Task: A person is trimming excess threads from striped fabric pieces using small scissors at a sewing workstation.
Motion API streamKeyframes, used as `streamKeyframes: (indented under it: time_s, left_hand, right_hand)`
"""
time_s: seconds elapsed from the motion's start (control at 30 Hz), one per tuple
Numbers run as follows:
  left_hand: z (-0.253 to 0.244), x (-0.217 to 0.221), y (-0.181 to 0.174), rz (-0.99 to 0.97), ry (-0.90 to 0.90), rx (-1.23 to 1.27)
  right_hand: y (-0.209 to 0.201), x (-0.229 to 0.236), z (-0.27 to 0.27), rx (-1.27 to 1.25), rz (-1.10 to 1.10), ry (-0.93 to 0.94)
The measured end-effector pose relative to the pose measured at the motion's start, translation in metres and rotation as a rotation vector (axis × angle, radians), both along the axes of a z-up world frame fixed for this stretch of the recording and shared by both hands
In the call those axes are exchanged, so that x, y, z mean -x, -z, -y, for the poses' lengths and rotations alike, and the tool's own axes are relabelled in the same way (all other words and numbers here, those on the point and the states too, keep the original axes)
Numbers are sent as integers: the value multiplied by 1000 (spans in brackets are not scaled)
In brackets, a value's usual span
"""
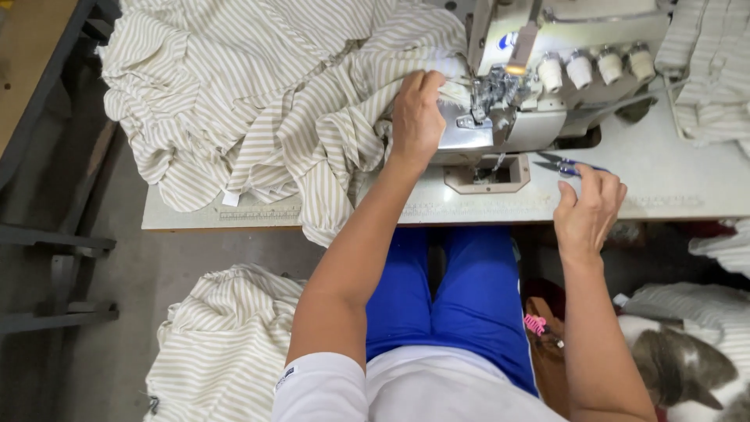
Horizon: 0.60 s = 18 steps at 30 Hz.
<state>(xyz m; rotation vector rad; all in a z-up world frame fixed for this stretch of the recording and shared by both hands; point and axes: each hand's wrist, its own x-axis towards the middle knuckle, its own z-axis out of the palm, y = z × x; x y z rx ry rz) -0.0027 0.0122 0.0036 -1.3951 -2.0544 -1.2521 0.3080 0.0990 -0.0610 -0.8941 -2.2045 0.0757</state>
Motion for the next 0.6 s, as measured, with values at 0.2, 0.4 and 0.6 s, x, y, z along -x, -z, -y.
streamKeyframes:
  time_s: [0.2, 0.4, 0.6]
  left_hand:
    - [-12, 8, 14, -49, -67, -21]
    - [-13, 7, 15, -109, -202, -44]
    - [9, -2, 14, -118, -292, -76]
  right_hand:
    - [25, -5, -40, -32, 135, -15]
    - [24, -9, -25, 76, 315, 123]
    - [-11, -30, 22, 422, 346, 292]
